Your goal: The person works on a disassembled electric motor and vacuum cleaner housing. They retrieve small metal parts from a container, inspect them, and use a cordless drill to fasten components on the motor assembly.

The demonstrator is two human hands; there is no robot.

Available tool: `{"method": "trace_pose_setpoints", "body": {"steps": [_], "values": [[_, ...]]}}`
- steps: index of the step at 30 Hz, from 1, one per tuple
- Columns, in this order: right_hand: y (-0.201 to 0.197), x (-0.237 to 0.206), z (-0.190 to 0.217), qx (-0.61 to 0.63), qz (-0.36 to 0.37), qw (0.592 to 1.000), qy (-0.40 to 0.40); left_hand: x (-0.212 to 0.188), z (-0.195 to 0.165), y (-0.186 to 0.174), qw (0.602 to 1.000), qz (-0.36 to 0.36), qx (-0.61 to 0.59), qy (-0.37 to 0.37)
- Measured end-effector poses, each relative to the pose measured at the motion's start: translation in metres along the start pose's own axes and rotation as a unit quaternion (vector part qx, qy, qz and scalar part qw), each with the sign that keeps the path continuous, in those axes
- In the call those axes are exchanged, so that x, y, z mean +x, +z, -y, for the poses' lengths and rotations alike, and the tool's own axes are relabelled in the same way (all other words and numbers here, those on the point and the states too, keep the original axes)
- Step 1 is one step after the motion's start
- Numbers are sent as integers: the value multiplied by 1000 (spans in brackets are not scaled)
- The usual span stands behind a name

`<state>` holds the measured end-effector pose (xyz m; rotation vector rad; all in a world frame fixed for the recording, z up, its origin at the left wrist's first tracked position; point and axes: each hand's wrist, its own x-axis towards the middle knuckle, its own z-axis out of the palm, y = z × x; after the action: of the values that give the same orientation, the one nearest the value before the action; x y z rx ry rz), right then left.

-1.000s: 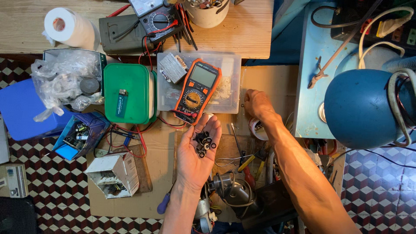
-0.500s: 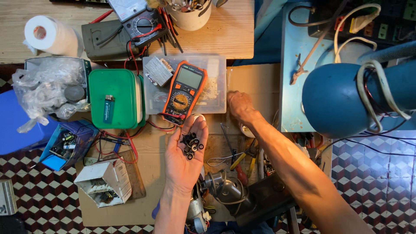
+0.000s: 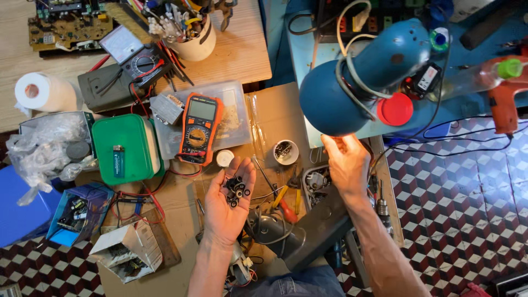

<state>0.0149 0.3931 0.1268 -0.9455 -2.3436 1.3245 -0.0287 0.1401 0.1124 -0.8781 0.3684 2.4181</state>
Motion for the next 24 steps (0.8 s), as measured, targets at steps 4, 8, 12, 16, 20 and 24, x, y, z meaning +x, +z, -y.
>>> {"method": "trace_pose_setpoints", "body": {"steps": [4,8,12,16,20,24], "values": [[-4,31,-27,3,64,997,52,0,16,1,1000,3,11,-24],[1,33,-49,34,64,997,28,-3,26,-1,999,23,13,-22],[-5,34,-58,86,91,991,51,-7,33,-3,999,29,-3,-30],[-14,32,-53,166,156,971,70,-10,34,-4,999,27,-4,-27],[-2,9,-40,41,162,984,62,-13,30,-9,1000,16,-9,-14],[27,-12,-28,-46,122,986,-101,-12,27,-13,998,49,-25,-5]]}}
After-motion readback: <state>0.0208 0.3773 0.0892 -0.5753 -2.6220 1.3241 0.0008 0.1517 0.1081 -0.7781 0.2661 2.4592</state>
